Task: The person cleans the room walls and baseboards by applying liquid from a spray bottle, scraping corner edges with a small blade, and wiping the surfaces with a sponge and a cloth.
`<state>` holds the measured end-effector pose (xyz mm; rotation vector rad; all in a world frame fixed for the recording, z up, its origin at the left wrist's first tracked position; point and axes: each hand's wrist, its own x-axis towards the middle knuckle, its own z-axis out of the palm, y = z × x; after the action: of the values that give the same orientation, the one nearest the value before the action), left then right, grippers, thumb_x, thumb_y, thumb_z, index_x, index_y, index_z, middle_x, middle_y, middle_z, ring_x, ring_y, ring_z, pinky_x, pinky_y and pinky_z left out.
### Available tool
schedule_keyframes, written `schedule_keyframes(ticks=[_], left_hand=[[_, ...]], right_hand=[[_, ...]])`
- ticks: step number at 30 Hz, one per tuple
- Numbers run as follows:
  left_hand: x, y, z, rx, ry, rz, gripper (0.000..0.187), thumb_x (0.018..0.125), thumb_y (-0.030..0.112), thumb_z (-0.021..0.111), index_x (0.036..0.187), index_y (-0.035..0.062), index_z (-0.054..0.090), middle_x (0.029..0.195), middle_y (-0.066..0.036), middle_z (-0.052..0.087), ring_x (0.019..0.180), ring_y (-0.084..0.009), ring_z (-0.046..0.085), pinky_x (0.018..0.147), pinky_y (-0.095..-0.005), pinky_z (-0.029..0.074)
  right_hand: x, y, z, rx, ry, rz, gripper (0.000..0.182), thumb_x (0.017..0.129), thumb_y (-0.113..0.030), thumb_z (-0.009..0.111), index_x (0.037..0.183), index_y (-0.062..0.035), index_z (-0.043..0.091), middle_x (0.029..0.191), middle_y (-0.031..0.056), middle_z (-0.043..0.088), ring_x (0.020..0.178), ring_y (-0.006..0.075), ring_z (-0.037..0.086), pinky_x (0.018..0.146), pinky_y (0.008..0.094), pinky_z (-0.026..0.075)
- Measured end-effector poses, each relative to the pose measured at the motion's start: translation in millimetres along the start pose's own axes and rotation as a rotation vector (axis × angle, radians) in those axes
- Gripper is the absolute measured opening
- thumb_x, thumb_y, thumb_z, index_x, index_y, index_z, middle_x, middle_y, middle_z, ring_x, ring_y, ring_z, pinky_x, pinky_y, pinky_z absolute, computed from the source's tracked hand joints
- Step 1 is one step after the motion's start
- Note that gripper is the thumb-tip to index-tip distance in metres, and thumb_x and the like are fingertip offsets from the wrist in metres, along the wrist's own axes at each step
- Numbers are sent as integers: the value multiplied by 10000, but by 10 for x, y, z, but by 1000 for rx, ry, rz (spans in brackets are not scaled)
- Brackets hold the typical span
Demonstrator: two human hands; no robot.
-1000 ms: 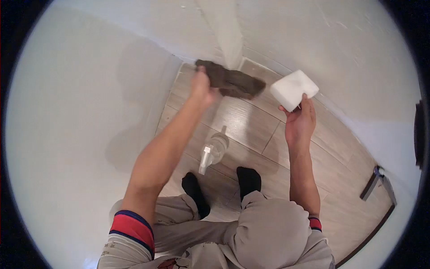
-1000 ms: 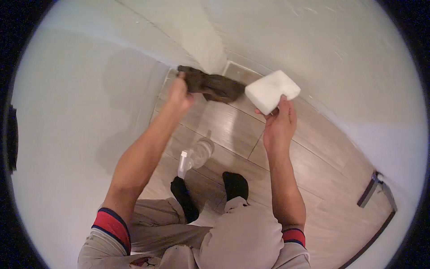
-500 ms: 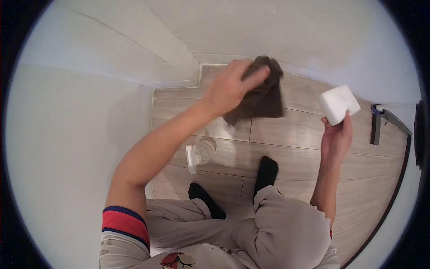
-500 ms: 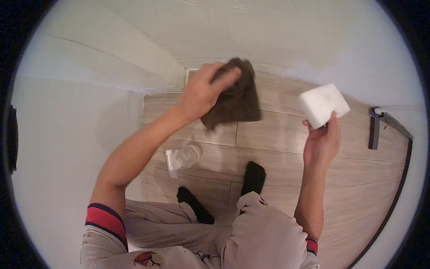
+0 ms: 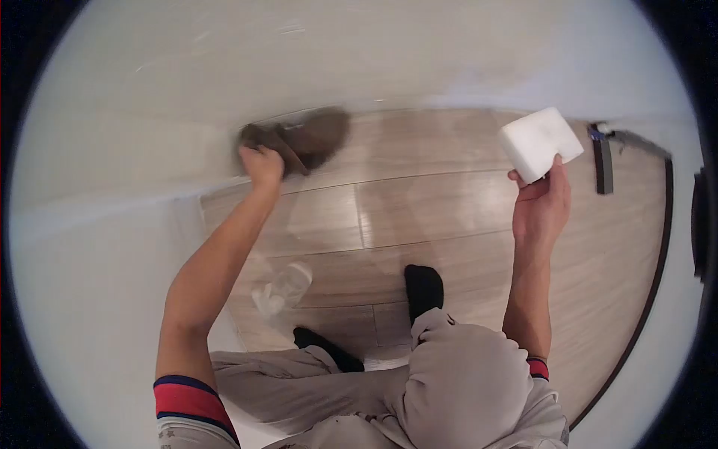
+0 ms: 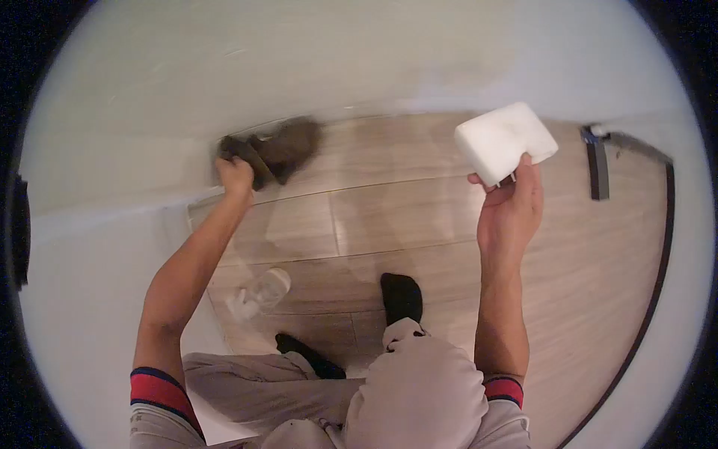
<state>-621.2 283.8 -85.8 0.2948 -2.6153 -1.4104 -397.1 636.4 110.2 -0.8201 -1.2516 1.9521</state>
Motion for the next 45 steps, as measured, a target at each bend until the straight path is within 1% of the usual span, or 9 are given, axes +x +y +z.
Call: schedule_keyframes(ticks=[5,13,15,20,25,33,37,39,45], left_hand=[[-2,612,810,-461,-132,-633,312,865,-57,415,1168,-78,485,1142,-192,572,985,-326,623,831,-476,537],[-1278,2604,1905,-853,-574,-1009,243,947,-12,400,1138,-49,545,1173,-193,598,1083,-347,603,983,-481,500],[-1459,2817,1981,-1078,-884,-957,222,960,11,427,1135,-44,553,1187,-177,607,1085,-310,605,975,-436,500],[-1151,3170,1108,-530,-1328,-76,342,951,52,472,1281,-17,531,1257,-116,596,1131,-208,564,998,-343,453],[-688,3266,-318,-45,-1052,622,471,818,16,452,1275,-20,559,1181,-93,632,1127,-184,563,1023,-303,402],[-618,2878,-2308,225,-687,575,213,847,184,502,910,-17,533,883,-65,530,859,-154,503,797,-285,418],[-540,1966,-2720,815,-912,221,321,855,276,535,786,-29,602,778,-162,654,708,-295,601,706,-368,480],[-828,1674,-2597,1235,-965,355,317,809,294,568,785,-1,683,834,-207,695,774,-367,665,734,-427,519],[-1081,1441,-2379,976,-1336,271,965,599,434,765,1412,33,433,958,-190,715,979,-360,673,889,-438,518]], right_hand=[[243,-212,-636,-37,235,-25,328,1040,-220,440,1258,17,504,1169,123,599,987,214,612,699,363,541],[406,-282,-708,-11,193,-72,351,1039,-237,428,1272,20,488,1191,126,579,1021,221,595,715,374,546],[418,-306,-720,11,189,-92,350,1040,-235,423,1274,18,487,1189,128,580,1016,227,597,723,381,542],[467,-394,-911,74,230,-202,333,1039,-230,417,1267,-1,495,1186,128,587,1005,242,606,725,400,542],[614,-222,-1141,95,358,-196,321,1032,-272,427,1215,-27,524,1154,132,614,999,257,628,696,418,554],[588,463,-1010,207,235,127,299,1047,-268,389,1248,-67,480,1145,112,602,1003,252,629,716,422,560],[320,229,-722,283,147,163,351,1050,-288,348,1306,-66,440,1236,130,568,1078,278,609,813,479,553],[226,-114,-570,338,70,190,388,1050,-301,326,1340,-60,417,1275,144,550,1113,302,594,859,509,543],[-232,-1434,316,505,-389,281,461,1047,-307,310,1385,-2,387,1309,182,535,1175,349,554,970,533,459]])
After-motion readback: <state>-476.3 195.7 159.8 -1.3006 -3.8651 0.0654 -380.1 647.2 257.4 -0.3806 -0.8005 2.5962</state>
